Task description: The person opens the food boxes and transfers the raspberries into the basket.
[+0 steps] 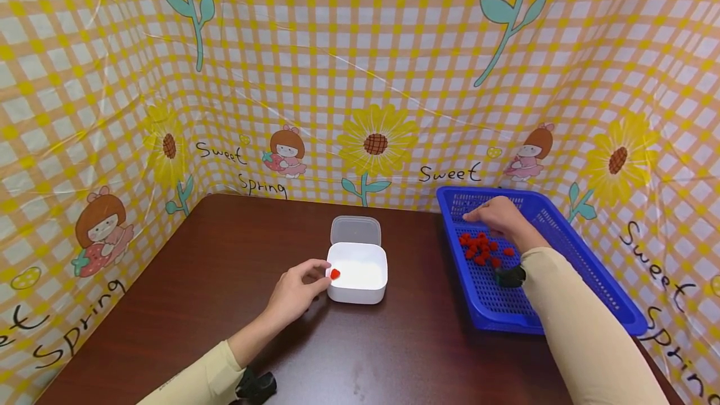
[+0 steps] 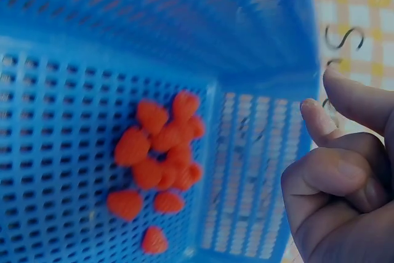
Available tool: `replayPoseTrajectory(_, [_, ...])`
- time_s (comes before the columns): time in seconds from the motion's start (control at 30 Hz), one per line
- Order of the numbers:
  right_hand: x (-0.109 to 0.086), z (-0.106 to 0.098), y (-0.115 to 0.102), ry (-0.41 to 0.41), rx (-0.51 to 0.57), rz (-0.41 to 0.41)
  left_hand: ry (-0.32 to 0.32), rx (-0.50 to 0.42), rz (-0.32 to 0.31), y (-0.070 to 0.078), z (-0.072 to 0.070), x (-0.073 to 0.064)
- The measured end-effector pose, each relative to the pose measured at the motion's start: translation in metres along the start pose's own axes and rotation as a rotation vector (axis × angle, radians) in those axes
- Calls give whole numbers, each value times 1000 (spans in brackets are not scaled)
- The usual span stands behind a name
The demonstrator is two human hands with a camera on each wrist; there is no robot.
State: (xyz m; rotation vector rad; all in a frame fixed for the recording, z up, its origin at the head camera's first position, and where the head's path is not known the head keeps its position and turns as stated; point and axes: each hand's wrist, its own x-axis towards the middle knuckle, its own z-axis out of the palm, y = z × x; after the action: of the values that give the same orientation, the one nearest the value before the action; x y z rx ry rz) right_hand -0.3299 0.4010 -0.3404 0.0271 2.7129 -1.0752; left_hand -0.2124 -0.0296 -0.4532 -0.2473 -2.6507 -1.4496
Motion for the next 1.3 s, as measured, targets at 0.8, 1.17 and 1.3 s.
replayPoseTrajectory(0.8, [-20,68,-93,-135,146,-124,9,9,-1,1,1,1])
replayPoseTrajectory(1.17, [-19,115,-108,-209,167,-151,1,7,-11,0,0,0])
replayPoseTrajectory(1.3, [-17,129,-111,-223,182,-132,1,7,-9,0,1,0])
